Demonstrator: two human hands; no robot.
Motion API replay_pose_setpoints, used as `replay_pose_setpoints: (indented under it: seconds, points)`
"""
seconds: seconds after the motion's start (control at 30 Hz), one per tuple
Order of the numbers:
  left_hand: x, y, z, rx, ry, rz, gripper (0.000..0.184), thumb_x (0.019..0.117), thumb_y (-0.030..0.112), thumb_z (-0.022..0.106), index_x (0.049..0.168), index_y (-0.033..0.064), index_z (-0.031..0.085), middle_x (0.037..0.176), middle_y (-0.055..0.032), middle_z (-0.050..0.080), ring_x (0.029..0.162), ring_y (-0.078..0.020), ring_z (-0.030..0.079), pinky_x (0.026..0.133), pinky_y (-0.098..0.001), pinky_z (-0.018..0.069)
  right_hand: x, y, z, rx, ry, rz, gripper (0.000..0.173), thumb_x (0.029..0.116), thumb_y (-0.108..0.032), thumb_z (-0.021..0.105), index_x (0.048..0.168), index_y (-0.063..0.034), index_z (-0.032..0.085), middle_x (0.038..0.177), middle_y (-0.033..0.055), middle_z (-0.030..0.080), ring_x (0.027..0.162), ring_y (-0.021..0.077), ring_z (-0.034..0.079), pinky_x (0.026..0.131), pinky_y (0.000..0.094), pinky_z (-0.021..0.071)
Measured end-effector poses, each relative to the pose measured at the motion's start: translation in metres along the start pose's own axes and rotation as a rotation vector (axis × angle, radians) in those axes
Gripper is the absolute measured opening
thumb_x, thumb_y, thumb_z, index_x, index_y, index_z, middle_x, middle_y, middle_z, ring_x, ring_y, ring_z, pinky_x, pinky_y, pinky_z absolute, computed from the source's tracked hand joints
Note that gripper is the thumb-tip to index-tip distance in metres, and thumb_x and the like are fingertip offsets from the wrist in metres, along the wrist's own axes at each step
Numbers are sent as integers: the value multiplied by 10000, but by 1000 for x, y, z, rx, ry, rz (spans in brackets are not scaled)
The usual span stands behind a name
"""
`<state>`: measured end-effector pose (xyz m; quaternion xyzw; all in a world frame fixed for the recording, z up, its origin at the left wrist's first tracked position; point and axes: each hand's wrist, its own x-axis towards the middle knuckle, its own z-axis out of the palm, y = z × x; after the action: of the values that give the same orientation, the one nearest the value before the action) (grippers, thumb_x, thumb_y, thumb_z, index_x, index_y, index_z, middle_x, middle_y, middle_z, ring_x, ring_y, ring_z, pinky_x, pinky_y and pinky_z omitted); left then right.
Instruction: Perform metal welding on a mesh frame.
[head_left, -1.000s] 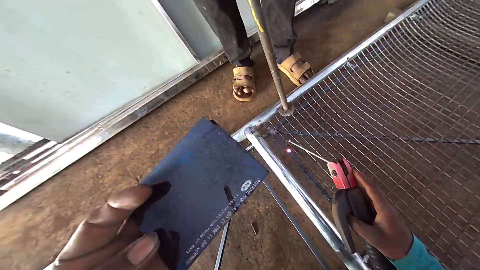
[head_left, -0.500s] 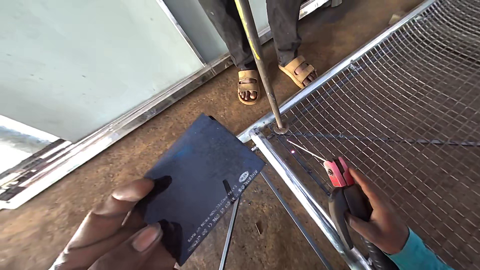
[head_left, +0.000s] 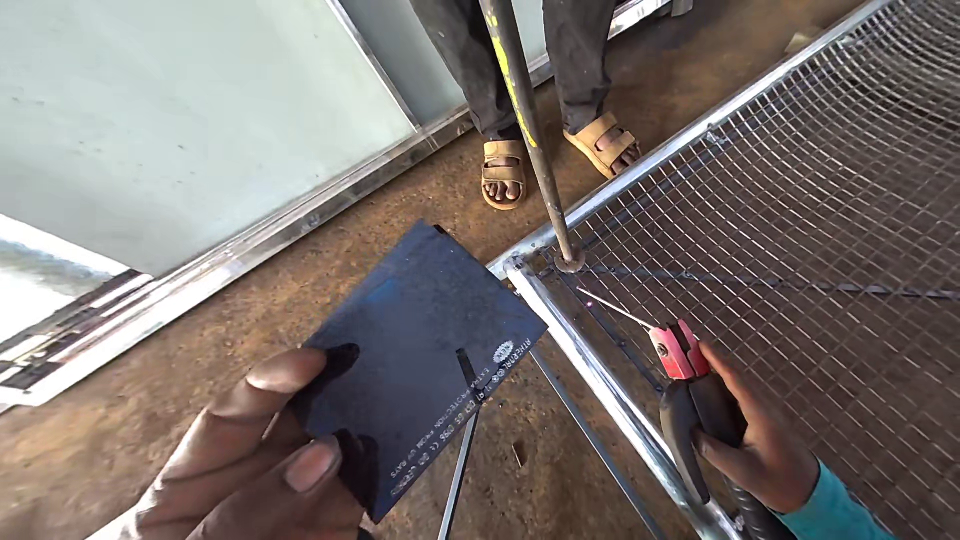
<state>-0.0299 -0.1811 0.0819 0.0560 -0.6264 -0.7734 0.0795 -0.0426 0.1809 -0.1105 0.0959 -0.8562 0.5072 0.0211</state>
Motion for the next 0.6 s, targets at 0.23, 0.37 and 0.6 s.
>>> replay_pose_setpoints:
  seconds: [0.23,0.37,0.6]
  points:
    - [-1,0,-1,-15,-18,-7,316,925,83,665,1219,189,713,1235,-48,705,926,-157,726,661,-310,625,3,0,5,-65,-1,-2,946,718,-380,744,1570,-163,394,1366,57,625,1152,68,634,934,339,576]
    - [0,-1,6,-3,23,3,318,914,72,653,1204,189,706,1188,-45,716,883,-147,723,636,-301,616,15,2,16,-127,-13,-60,964,706,-361,736,1580,-169,379,1418,76,599,1144,116,654,895,401,592]
    - [0,4,10,5,-8,-4,339,938,129,686,1258,239,690,1221,-24,709,937,-139,723,677,-297,624,22,1,32,-203,-19,-108,962,683,-327,733,1564,-118,408,1245,119,699,935,202,726,734,472,611]
